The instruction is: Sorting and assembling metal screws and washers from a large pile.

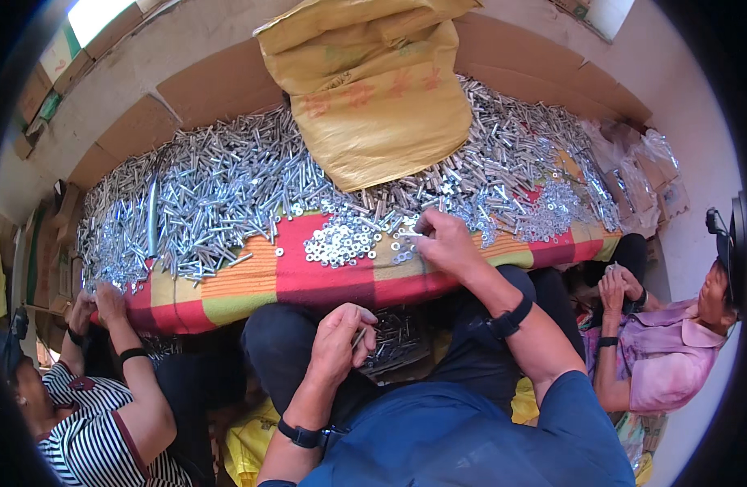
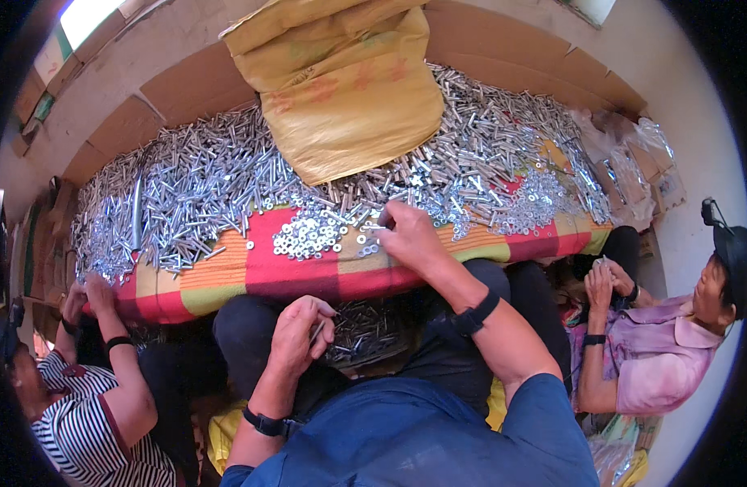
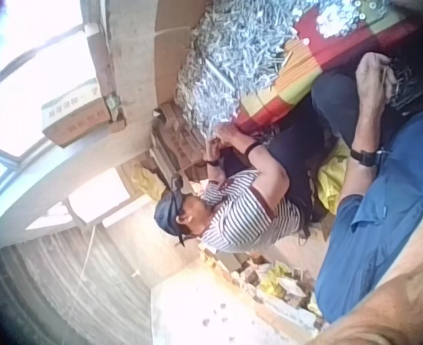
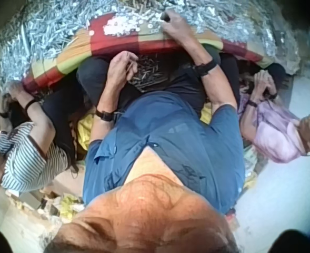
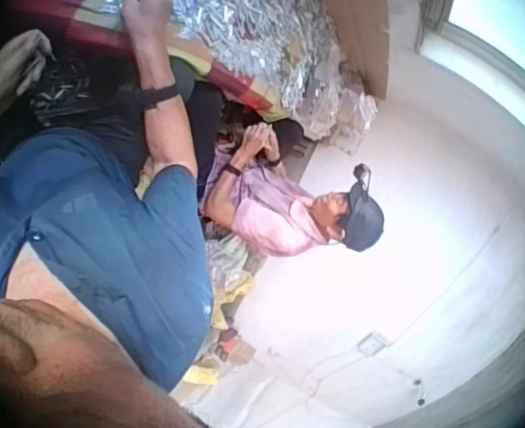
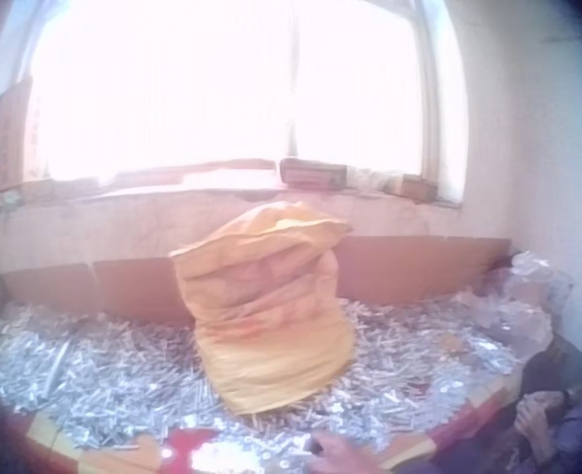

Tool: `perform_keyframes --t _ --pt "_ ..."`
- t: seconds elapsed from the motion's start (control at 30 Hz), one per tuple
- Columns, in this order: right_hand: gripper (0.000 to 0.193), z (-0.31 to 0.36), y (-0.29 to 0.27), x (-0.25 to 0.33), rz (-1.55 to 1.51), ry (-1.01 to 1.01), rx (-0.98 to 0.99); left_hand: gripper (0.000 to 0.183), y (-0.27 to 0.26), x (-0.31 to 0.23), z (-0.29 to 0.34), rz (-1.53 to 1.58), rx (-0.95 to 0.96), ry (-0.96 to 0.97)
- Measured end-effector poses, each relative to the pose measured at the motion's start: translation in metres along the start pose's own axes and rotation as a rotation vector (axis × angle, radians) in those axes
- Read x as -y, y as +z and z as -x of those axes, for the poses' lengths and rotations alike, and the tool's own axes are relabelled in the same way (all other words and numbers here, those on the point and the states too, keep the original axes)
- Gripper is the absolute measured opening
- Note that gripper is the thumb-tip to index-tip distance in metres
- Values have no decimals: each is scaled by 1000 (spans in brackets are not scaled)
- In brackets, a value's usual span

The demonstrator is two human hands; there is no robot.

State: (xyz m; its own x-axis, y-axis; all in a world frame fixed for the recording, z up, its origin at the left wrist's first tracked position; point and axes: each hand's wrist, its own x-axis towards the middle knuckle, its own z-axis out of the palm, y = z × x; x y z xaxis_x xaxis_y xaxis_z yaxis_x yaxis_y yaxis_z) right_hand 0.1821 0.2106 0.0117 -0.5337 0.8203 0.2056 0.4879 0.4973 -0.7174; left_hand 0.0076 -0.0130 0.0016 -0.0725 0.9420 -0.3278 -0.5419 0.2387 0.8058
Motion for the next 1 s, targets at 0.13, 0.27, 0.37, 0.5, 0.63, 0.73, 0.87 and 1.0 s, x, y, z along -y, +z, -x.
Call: perform_keyframes --t 0.13,0.27,0.37,0.5,0.63,0.73,0.87,1.0 --pt "15 23 -6 45 -462 278 287 38 -4 1 0 22 -35 26" --pt "13 51 -2 67 -734 359 546 41 -1 -3 -2 35 -25 22" --pt "14 61 6 76 -761 343 629 40 0 -3 -1 44 -33 2" --pt "12 63 10 82 -733 312 721 41 -2 -2 -1 1 -37 -37" --pt "12 64 10 88 -665 246 698 42 -4 3 -1 -19 -19 -43" --pt "10 65 9 89 -670 285 614 43 -1 0 0 -45 21 -29" --pt "14 67 7 83 -582 200 661 42 1 -1 1 -58 29 -34" --pt "11 69 7 91 -562 113 584 43 1 1 0 -112 35 -18"
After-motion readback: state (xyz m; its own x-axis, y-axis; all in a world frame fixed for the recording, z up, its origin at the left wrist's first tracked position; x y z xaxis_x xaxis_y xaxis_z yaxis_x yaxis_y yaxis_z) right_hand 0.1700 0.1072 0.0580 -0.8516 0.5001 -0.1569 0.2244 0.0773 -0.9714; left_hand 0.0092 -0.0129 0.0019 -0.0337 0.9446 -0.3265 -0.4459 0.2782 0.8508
